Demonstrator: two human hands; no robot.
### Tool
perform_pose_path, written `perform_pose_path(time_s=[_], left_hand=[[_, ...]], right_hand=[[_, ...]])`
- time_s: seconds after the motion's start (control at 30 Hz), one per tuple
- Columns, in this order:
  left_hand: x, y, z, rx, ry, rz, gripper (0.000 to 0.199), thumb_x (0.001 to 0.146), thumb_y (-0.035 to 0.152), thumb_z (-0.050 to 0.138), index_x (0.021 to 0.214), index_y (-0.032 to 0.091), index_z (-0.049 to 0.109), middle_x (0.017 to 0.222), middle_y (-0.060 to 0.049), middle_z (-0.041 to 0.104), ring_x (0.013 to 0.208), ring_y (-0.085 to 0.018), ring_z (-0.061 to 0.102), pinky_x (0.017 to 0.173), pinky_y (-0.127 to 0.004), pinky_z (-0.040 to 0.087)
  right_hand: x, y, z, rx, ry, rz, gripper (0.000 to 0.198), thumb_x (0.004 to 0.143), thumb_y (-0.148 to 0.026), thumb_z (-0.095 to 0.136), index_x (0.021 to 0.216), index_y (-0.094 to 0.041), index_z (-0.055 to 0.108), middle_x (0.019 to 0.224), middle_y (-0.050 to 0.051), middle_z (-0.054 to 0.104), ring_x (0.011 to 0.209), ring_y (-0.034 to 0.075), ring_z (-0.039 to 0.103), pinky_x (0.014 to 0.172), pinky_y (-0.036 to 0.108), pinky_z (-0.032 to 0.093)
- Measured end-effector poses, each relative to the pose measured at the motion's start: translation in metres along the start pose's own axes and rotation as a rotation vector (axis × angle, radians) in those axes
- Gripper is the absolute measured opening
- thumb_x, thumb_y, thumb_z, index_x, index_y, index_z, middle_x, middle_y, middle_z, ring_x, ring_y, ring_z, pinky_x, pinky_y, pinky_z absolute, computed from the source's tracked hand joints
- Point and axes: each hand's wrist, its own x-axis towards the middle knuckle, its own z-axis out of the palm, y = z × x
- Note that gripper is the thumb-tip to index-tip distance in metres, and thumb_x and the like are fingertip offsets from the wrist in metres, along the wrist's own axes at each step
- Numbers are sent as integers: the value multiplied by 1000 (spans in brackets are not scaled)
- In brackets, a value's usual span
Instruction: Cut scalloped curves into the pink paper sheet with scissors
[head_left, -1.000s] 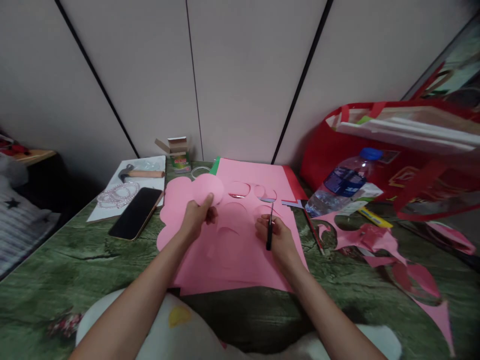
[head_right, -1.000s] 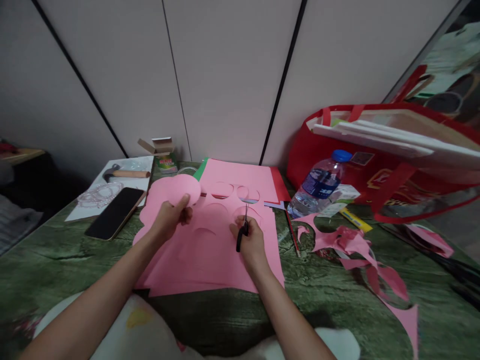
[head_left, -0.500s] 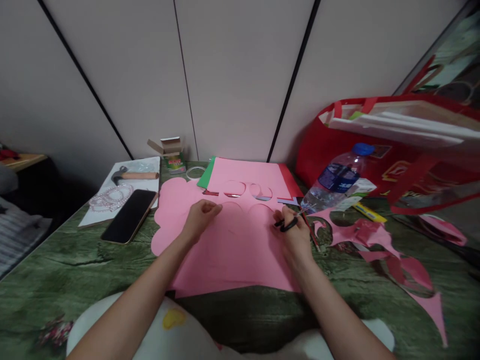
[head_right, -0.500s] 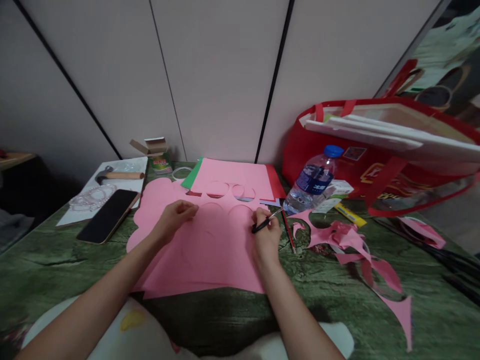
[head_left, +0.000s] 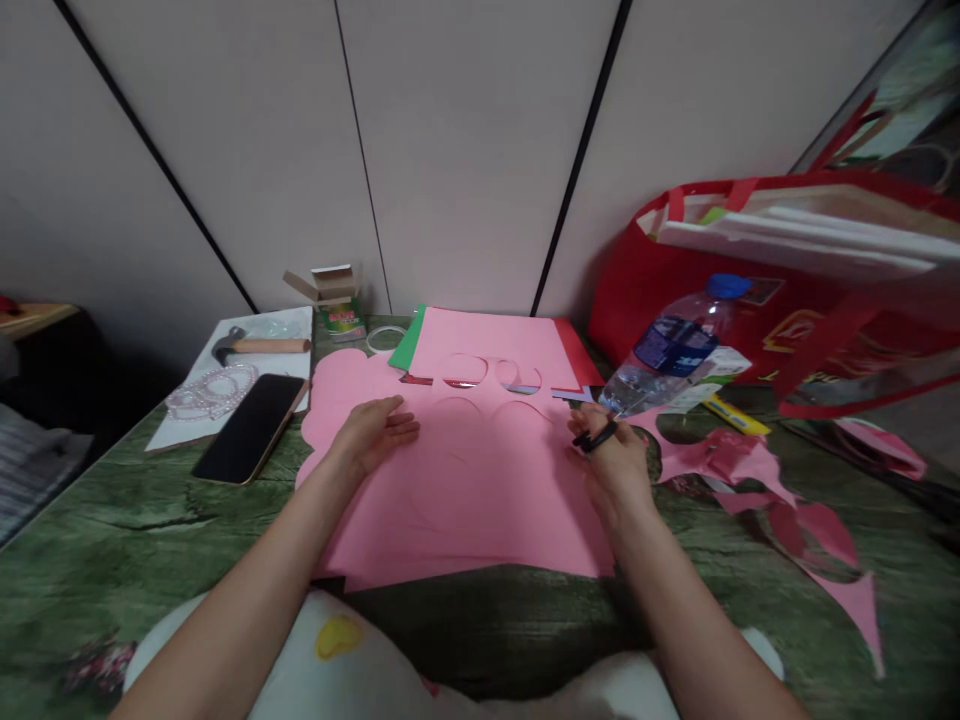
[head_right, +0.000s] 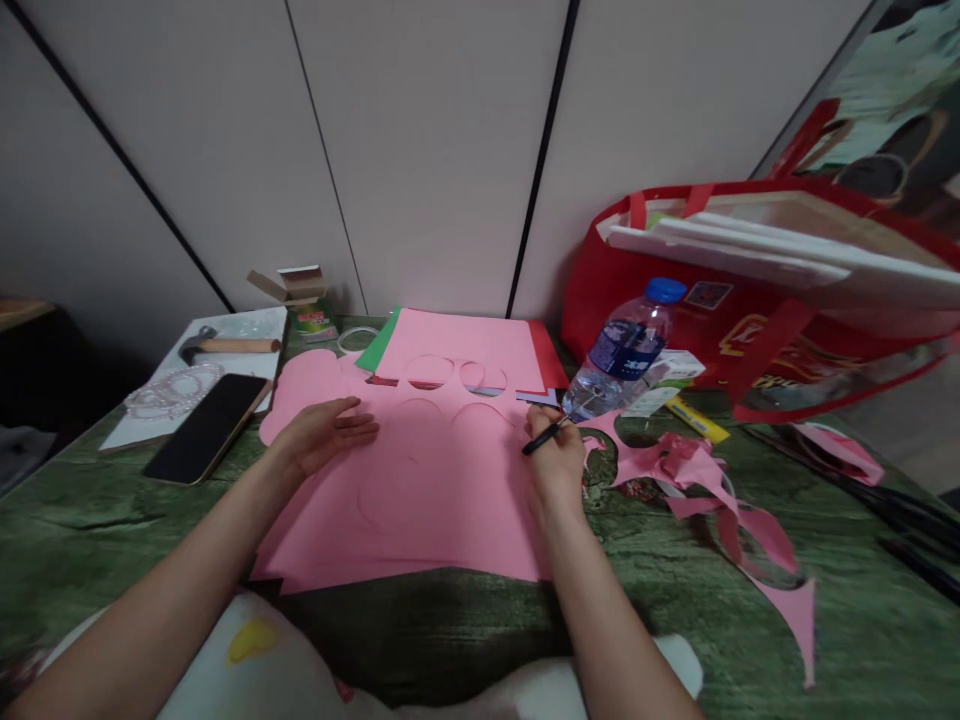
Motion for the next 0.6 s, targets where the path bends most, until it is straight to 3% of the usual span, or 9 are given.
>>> perform_pose_path(time_s=[0.27,0.6], left_hand=[[-4,-5,6,-6,-80,-120,15,75,17,52,89,12,48,73,-13,59,65,-24,64,64,-45,51],[-8,-12,10,49,-165,-68,13,72,16,55,83,10,52,70,-12,63,59,-19,63,62,-36,51]], right_hand=[[2,1,-1,-17,-121,126,19,60,-30,66,70,-22,52,58,-4,60,52,12,58,46,26,50],[-8,12,4,-129,-261,-53,44,45,-28,74,80,-22,48,69,-4,58,56,13,58,46,27,50]])
